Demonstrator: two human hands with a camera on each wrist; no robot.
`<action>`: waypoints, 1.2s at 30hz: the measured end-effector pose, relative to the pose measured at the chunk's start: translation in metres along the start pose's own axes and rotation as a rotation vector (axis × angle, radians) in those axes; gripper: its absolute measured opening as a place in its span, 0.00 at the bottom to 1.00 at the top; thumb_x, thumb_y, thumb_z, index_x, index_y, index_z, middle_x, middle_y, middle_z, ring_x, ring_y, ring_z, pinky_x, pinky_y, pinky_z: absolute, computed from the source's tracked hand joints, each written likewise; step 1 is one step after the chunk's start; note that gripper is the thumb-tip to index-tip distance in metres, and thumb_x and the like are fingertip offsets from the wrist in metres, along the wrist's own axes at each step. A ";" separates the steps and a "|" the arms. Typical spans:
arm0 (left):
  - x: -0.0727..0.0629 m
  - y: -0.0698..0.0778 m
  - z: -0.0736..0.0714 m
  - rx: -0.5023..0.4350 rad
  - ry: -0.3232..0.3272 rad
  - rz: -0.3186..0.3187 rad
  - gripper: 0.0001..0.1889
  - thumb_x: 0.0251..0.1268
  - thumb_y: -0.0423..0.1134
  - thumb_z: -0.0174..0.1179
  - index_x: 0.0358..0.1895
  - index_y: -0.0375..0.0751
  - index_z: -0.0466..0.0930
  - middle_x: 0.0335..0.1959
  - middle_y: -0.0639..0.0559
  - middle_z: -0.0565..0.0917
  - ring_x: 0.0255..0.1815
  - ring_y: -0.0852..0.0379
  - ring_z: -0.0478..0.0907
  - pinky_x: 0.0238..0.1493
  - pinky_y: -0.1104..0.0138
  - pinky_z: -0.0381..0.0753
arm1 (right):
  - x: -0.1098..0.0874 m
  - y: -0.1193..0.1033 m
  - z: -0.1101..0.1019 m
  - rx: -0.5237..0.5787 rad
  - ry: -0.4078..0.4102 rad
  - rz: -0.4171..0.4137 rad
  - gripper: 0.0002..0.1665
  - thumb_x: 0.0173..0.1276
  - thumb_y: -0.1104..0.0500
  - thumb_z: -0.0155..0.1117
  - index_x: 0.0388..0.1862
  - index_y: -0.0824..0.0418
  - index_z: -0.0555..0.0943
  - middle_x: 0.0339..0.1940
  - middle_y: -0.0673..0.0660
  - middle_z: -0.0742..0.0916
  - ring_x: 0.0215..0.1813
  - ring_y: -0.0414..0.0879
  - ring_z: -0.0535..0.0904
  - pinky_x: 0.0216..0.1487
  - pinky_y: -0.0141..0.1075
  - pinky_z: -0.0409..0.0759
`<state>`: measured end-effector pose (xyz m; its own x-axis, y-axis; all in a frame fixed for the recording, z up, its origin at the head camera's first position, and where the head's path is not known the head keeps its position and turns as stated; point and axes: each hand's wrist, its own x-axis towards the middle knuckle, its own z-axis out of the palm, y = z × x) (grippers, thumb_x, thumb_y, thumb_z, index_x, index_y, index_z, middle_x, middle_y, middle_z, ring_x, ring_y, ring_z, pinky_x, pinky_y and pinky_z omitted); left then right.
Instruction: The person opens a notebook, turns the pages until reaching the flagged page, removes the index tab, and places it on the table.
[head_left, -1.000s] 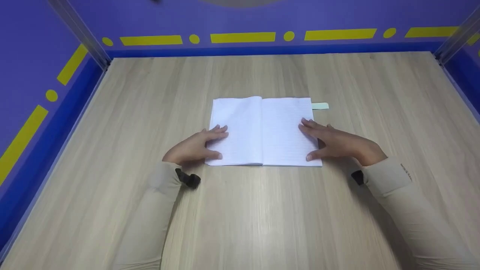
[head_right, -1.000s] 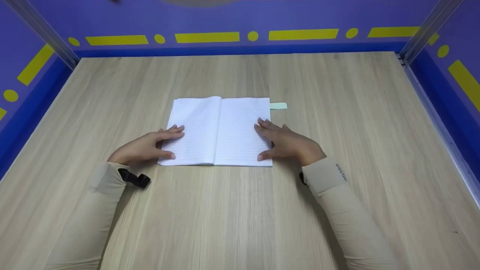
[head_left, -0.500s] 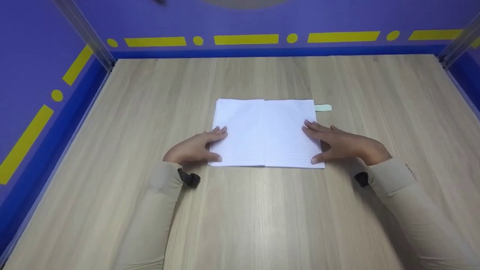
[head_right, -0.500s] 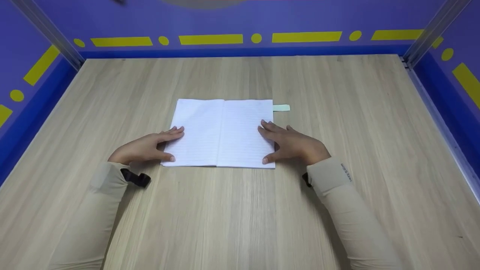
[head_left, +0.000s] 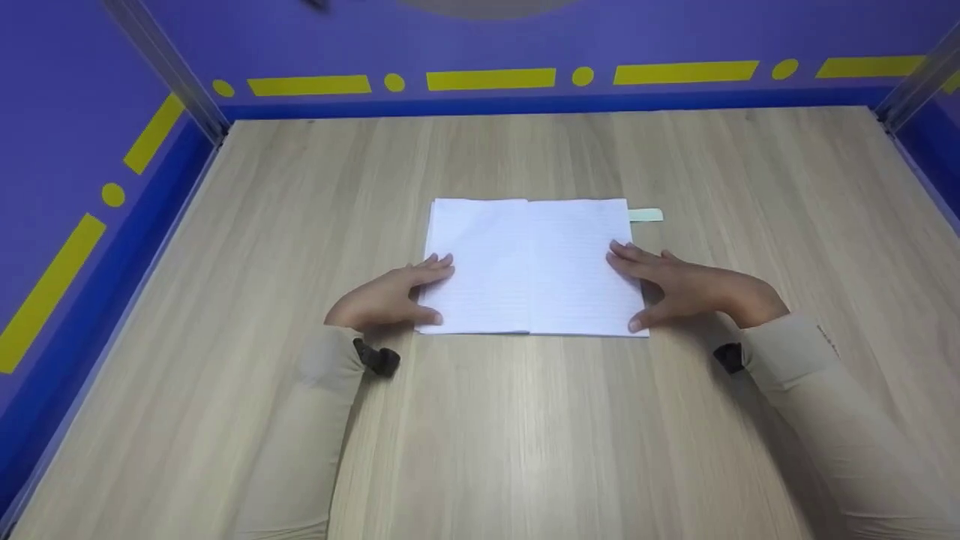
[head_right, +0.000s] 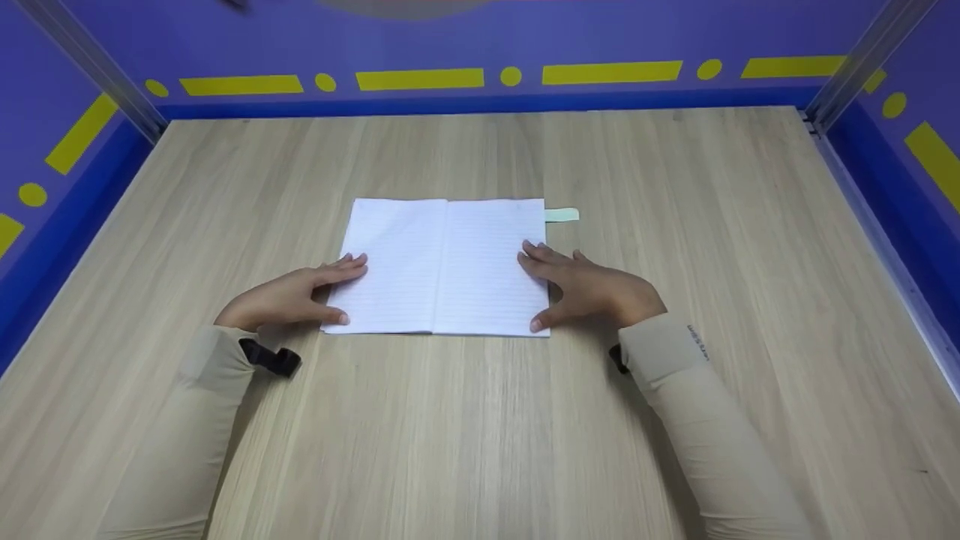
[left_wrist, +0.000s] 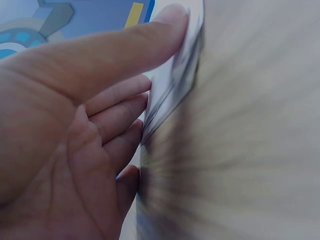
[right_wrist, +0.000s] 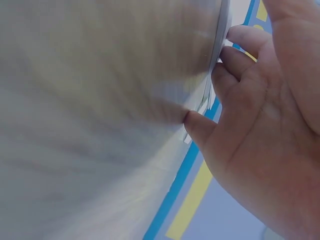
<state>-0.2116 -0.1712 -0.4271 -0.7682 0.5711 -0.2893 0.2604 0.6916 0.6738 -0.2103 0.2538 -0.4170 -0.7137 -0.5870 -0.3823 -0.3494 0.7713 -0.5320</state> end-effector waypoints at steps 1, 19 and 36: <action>0.000 0.000 0.000 -0.001 0.001 -0.003 0.41 0.59 0.39 0.66 0.74 0.44 0.56 0.78 0.56 0.51 0.80 0.55 0.40 0.79 0.56 0.38 | 0.000 0.000 0.000 0.003 0.000 -0.001 0.64 0.54 0.40 0.72 0.78 0.59 0.45 0.81 0.60 0.43 0.80 0.56 0.35 0.75 0.61 0.30; 0.001 0.000 0.002 -0.009 0.018 -0.014 0.41 0.57 0.38 0.67 0.74 0.46 0.57 0.78 0.57 0.51 0.80 0.55 0.40 0.79 0.58 0.37 | 0.002 0.002 0.002 -0.009 -0.007 0.008 0.64 0.55 0.40 0.71 0.79 0.57 0.44 0.81 0.57 0.43 0.80 0.55 0.34 0.75 0.60 0.31; -0.001 0.000 0.001 -0.040 0.003 -0.034 0.42 0.58 0.40 0.67 0.74 0.49 0.56 0.78 0.61 0.49 0.80 0.57 0.38 0.79 0.56 0.36 | -0.002 -0.002 -0.001 0.004 -0.007 0.010 0.63 0.55 0.41 0.71 0.78 0.58 0.46 0.81 0.57 0.44 0.80 0.55 0.35 0.75 0.60 0.32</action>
<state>-0.2102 -0.1711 -0.4271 -0.7779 0.5463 -0.3107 0.2106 0.6924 0.6901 -0.2085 0.2533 -0.4147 -0.7131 -0.5807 -0.3929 -0.3398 0.7764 -0.5308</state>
